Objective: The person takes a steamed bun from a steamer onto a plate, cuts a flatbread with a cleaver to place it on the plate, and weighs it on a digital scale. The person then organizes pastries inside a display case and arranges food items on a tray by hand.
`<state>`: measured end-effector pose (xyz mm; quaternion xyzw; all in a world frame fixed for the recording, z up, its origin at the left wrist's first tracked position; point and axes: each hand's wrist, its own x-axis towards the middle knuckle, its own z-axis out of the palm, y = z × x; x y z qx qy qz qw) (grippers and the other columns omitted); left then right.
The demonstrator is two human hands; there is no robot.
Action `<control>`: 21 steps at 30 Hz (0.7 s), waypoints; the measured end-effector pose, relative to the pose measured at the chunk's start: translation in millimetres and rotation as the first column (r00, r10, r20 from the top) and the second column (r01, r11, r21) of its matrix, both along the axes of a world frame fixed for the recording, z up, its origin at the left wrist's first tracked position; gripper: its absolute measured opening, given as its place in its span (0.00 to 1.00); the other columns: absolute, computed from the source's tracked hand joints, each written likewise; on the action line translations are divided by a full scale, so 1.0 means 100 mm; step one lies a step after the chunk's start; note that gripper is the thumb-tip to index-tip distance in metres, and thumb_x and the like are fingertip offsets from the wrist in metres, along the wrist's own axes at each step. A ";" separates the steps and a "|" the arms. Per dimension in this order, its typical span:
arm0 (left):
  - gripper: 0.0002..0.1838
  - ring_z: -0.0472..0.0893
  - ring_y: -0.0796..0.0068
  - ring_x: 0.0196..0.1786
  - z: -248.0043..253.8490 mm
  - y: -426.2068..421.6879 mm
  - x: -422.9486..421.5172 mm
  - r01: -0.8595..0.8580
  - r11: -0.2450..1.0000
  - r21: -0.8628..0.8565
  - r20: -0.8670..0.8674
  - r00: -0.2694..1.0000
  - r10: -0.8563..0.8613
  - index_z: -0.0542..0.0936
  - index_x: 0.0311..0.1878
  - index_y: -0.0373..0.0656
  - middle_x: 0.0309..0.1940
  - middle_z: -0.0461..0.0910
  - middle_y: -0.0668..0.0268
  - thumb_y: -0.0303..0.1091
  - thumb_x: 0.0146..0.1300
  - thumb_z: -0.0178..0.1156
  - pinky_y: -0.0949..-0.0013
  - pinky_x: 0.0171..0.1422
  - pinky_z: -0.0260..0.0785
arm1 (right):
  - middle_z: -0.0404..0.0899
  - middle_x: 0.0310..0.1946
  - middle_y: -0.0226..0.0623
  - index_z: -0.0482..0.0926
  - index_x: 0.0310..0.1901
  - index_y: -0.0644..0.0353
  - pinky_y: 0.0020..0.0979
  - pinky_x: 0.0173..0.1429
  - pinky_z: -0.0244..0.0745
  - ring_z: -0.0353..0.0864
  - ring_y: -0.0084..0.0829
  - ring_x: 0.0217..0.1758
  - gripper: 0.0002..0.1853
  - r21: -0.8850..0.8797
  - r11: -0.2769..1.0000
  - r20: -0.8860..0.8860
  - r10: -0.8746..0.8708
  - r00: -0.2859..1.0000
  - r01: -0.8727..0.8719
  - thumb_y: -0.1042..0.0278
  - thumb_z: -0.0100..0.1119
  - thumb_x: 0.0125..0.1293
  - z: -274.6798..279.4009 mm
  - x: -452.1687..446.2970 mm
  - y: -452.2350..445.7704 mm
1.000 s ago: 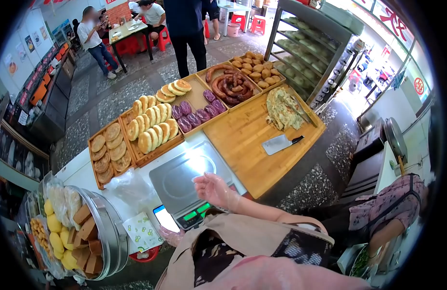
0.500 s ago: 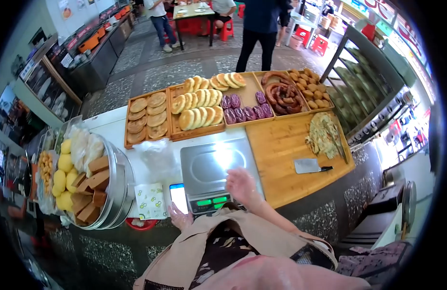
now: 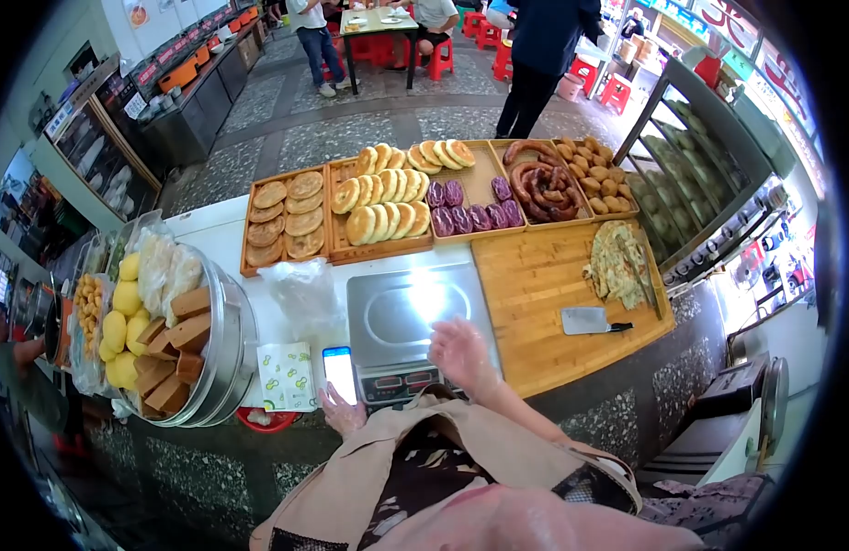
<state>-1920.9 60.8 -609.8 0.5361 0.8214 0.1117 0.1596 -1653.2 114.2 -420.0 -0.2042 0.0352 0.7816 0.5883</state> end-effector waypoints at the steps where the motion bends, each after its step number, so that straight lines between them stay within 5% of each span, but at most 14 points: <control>1: 0.52 0.59 0.48 0.70 -0.06 -0.01 0.00 0.005 1.000 0.000 0.000 1.000 -0.005 0.52 0.74 0.48 0.72 0.50 0.51 0.42 0.49 0.70 0.47 0.66 0.61 | 0.81 0.29 0.39 0.79 0.41 0.68 0.27 0.42 0.75 0.79 0.29 0.33 0.20 0.007 1.000 -0.001 0.004 1.000 -0.004 0.54 0.50 0.71 0.00 0.00 0.00; 4: 0.51 0.60 0.46 0.70 -0.11 0.00 -0.02 0.038 0.996 0.085 -0.071 0.997 -0.032 0.52 0.74 0.47 0.71 0.52 0.49 0.42 0.49 0.70 0.49 0.66 0.61 | 0.81 0.29 0.38 0.79 0.41 0.68 0.27 0.42 0.75 0.78 0.29 0.33 0.20 -0.025 1.000 0.000 -0.010 1.000 0.010 0.54 0.50 0.71 0.00 -0.02 -0.01; 9: 0.51 0.59 0.44 0.69 0.16 -0.01 -0.13 0.059 0.998 -0.009 0.087 0.994 -0.058 0.55 0.72 0.42 0.68 0.55 0.44 0.44 0.46 0.71 0.49 0.69 0.58 | 0.79 0.30 0.37 0.78 0.41 0.67 0.27 0.42 0.74 0.78 0.29 0.34 0.19 -0.056 0.998 0.033 -0.039 0.999 0.040 0.55 0.50 0.71 0.01 -0.06 -0.04; 13: 0.46 0.57 0.43 0.71 0.47 0.03 -0.19 0.244 0.925 0.291 0.038 0.963 -0.266 0.59 0.70 0.38 0.68 0.56 0.43 0.33 0.43 0.64 0.47 0.74 0.49 | 0.79 0.31 0.37 0.78 0.41 0.66 0.27 0.41 0.74 0.78 0.28 0.35 0.18 -0.043 0.990 0.050 -0.135 0.990 0.137 0.56 0.50 0.71 0.05 -0.03 -0.15; 15: 0.46 0.57 0.43 0.71 0.65 0.20 -0.07 0.412 0.753 0.513 0.005 0.876 -0.483 0.59 0.69 0.37 0.67 0.58 0.43 0.33 0.44 0.64 0.46 0.74 0.49 | 0.79 0.30 0.35 0.77 0.42 0.65 0.27 0.41 0.73 0.77 0.27 0.34 0.18 -0.066 0.967 0.063 -0.242 0.968 0.246 0.56 0.48 0.72 -0.04 0.02 -0.26; 17: 0.40 0.59 0.42 0.70 0.98 0.37 0.27 0.504 0.595 0.626 0.031 0.746 -0.665 0.60 0.68 0.32 0.66 0.59 0.42 0.27 0.49 0.63 0.46 0.73 0.50 | 0.79 0.30 0.33 0.77 0.43 0.64 0.27 0.40 0.74 0.77 0.26 0.33 0.18 -0.099 0.981 0.078 -0.158 0.984 0.165 0.56 0.46 0.73 -0.21 0.15 -0.41; 19: 0.36 0.61 0.43 0.68 1.12 0.47 0.68 0.501 0.596 0.627 0.212 0.627 -0.750 0.61 0.66 0.31 0.65 0.61 0.42 0.26 0.54 0.62 0.49 0.73 0.52 | 0.79 0.29 0.32 0.78 0.42 0.61 0.25 0.40 0.74 0.76 0.24 0.31 0.16 -0.102 0.974 0.221 -0.174 0.960 0.200 0.57 0.47 0.73 -0.19 0.27 -0.60; 21: 0.23 0.73 0.49 0.59 1.24 0.51 1.19 0.510 0.609 0.608 0.356 0.510 -0.783 0.71 0.59 0.31 0.56 0.73 0.47 0.27 0.60 0.60 0.58 0.65 0.63 | 0.79 0.30 0.36 0.77 0.41 0.63 0.26 0.40 0.73 0.76 0.26 0.31 0.13 -0.078 0.967 0.298 -0.208 0.931 0.241 0.60 0.51 0.70 -0.14 0.47 -0.80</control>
